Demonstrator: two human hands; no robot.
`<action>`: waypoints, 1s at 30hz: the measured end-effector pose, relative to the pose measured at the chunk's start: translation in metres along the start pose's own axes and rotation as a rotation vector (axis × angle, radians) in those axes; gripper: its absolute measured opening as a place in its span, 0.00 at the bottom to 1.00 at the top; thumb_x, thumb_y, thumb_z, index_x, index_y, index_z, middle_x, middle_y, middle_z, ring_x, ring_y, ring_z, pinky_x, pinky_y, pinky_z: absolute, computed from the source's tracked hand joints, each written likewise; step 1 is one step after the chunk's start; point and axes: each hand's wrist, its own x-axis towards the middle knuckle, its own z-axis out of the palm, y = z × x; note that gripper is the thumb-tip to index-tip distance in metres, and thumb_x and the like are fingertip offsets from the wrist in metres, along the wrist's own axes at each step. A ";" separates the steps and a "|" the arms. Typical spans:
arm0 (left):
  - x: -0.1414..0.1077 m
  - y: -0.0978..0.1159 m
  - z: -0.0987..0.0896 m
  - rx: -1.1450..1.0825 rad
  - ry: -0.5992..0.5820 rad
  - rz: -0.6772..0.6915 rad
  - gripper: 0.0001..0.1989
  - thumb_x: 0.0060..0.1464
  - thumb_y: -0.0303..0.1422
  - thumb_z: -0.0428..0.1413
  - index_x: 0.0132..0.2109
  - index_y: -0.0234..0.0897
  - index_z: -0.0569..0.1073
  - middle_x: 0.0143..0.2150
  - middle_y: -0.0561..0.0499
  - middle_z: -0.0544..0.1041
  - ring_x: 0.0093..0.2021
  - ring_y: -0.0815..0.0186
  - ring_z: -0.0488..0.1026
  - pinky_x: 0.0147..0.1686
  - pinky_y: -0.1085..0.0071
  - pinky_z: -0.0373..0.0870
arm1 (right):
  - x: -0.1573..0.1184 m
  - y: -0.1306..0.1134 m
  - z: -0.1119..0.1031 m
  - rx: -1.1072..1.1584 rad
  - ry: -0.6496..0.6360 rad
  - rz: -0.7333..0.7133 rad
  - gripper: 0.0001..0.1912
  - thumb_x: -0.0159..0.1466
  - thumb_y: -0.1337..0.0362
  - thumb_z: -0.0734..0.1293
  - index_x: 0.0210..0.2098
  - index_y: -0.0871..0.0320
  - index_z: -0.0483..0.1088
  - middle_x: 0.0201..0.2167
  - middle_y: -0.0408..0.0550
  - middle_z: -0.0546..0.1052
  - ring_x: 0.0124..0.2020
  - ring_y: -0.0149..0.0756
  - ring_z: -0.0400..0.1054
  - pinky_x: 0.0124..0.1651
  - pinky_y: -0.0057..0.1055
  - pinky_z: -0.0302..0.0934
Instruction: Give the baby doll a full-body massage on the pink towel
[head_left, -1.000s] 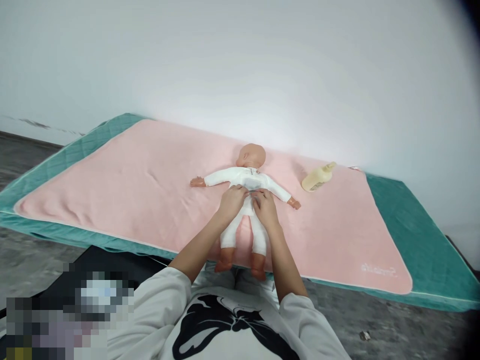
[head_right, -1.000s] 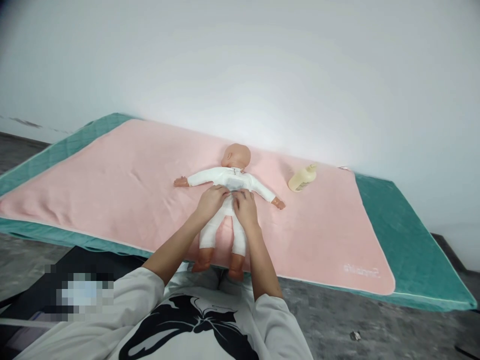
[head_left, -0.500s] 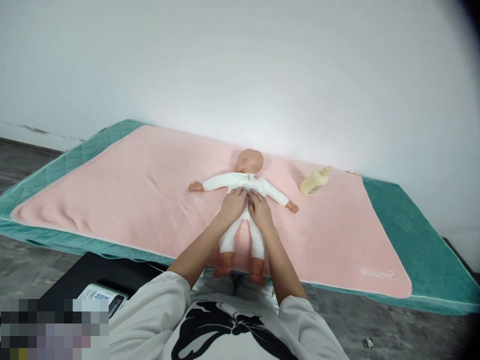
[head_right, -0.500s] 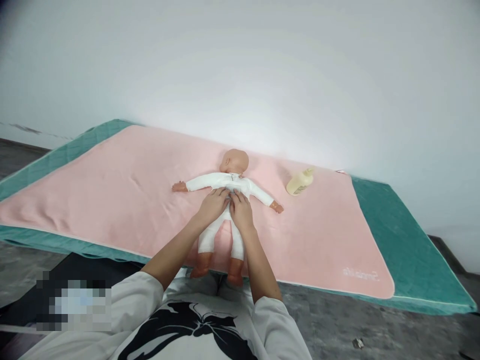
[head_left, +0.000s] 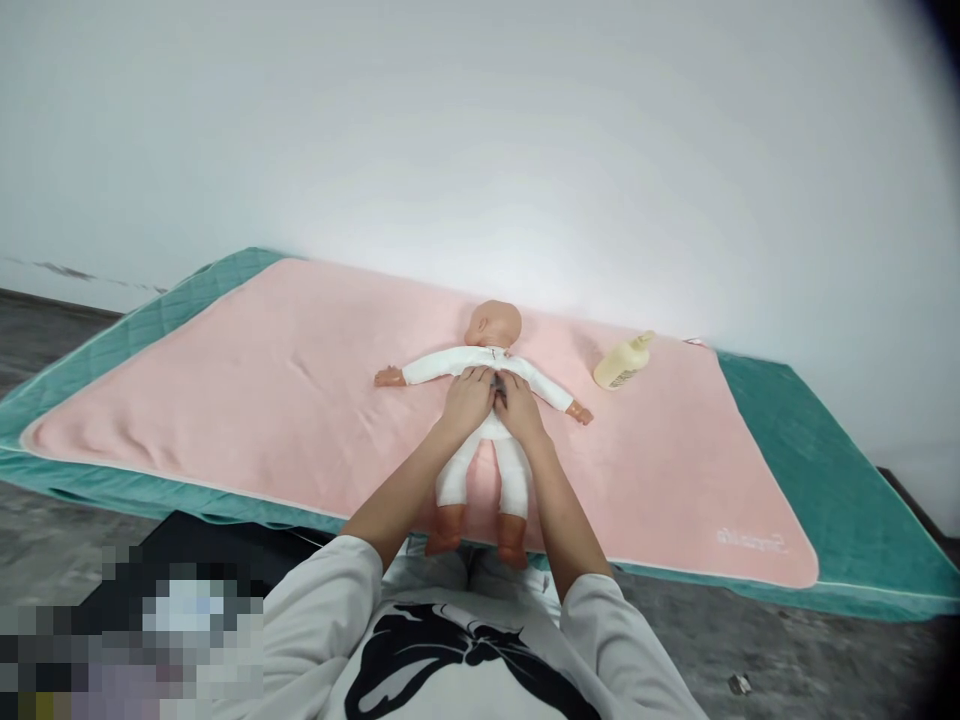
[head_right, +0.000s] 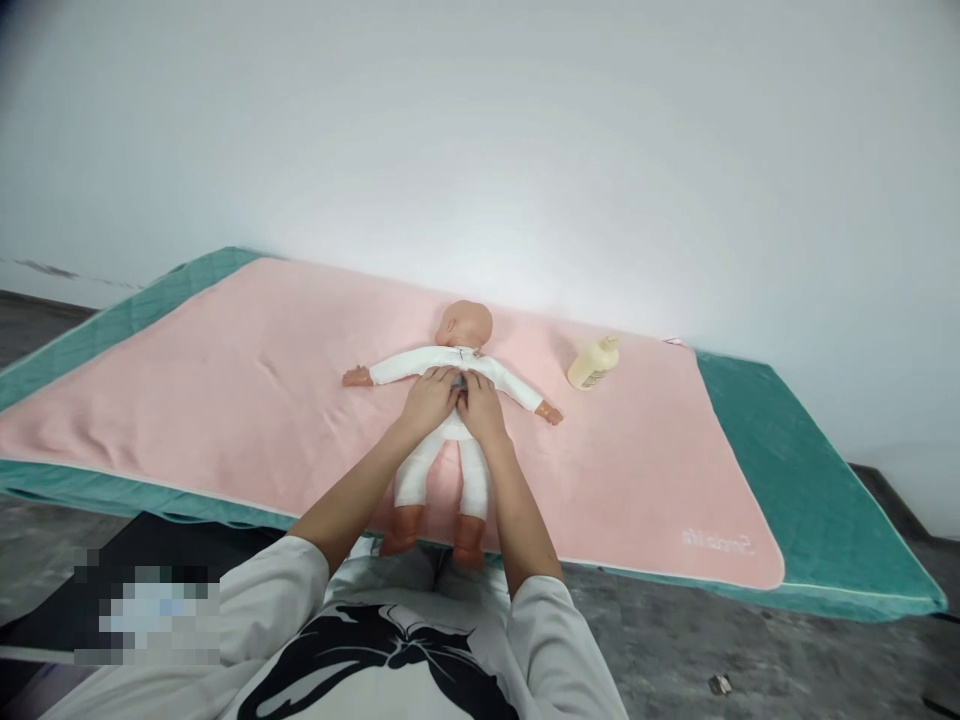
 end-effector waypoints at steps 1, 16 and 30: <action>0.000 -0.001 0.001 0.007 -0.013 -0.002 0.17 0.60 0.27 0.49 0.55 0.32 0.69 0.56 0.41 0.73 0.56 0.55 0.67 0.54 0.59 0.65 | 0.001 0.000 0.001 -0.007 -0.003 0.001 0.29 0.59 0.73 0.57 0.60 0.64 0.63 0.59 0.60 0.69 0.62 0.46 0.61 0.66 0.49 0.55; 0.000 -0.002 0.007 0.091 0.015 0.027 0.19 0.62 0.28 0.46 0.58 0.32 0.68 0.62 0.39 0.69 0.62 0.54 0.64 0.56 0.59 0.63 | 0.003 0.010 0.013 -0.060 0.070 0.006 0.26 0.58 0.72 0.58 0.56 0.67 0.66 0.60 0.62 0.66 0.63 0.48 0.55 0.67 0.49 0.50; 0.003 -0.006 0.013 0.059 -0.022 -0.040 0.21 0.62 0.29 0.46 0.60 0.35 0.67 0.60 0.39 0.70 0.61 0.54 0.64 0.58 0.56 0.62 | 0.015 0.005 0.009 -0.110 -0.061 0.065 0.23 0.63 0.71 0.56 0.56 0.64 0.66 0.56 0.61 0.71 0.57 0.47 0.63 0.64 0.49 0.54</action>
